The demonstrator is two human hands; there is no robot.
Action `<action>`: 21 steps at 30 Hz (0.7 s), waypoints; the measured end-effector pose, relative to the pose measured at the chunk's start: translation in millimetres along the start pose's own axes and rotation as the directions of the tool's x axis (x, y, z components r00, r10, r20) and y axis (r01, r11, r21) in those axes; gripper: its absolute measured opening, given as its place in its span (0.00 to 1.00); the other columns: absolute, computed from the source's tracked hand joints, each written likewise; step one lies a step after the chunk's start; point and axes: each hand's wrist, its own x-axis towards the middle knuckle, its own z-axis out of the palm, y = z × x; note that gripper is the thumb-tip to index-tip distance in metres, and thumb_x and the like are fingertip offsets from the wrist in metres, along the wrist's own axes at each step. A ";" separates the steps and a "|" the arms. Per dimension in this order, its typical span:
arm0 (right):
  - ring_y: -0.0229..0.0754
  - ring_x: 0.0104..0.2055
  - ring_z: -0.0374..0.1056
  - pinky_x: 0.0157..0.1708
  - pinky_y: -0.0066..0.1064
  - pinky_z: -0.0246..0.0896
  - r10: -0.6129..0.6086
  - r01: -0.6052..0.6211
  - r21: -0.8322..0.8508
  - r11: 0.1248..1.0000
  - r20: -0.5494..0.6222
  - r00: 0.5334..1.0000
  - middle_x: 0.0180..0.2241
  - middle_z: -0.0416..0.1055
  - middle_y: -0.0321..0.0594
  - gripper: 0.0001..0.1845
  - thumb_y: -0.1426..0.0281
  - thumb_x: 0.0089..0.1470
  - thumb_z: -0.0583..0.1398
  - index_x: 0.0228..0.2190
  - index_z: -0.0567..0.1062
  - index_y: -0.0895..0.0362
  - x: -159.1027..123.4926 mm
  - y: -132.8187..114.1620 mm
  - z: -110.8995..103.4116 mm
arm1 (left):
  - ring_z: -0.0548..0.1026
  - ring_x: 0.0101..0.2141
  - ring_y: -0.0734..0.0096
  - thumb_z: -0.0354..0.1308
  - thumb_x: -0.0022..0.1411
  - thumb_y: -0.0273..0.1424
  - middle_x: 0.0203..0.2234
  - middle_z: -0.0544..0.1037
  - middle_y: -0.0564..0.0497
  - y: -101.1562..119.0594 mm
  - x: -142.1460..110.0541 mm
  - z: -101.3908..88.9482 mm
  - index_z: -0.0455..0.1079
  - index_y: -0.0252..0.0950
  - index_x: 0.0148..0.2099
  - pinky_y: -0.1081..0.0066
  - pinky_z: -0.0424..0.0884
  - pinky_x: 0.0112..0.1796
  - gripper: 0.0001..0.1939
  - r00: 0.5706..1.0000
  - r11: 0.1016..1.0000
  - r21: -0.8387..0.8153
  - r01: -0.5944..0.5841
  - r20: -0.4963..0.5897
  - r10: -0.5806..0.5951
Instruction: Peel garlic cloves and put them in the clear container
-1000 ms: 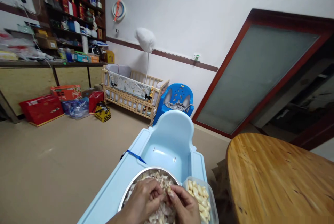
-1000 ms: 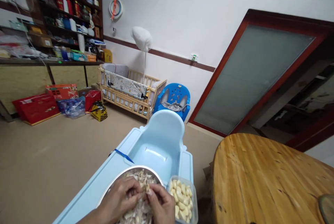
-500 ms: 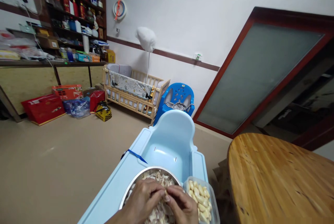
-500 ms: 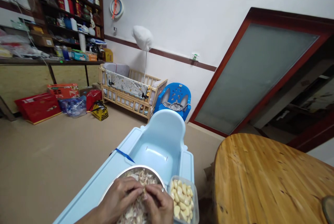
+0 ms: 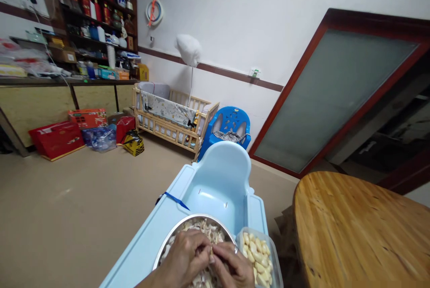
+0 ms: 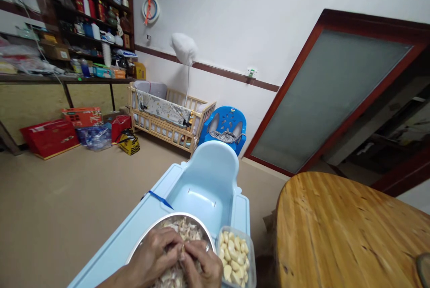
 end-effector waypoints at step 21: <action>0.38 0.18 0.67 0.20 0.26 0.62 0.623 -0.572 0.540 0.617 0.109 0.774 0.17 0.74 0.37 0.14 0.60 0.36 0.68 0.25 0.78 0.57 4.8 0.0 -2.7 | 0.72 0.22 0.70 0.52 0.47 0.17 0.19 0.74 0.52 0.2 -1.4 13.8 0.66 0.35 0.22 0.76 0.63 0.24 0.09 1.000 0.970 0.240 0.025 -0.005 -0.024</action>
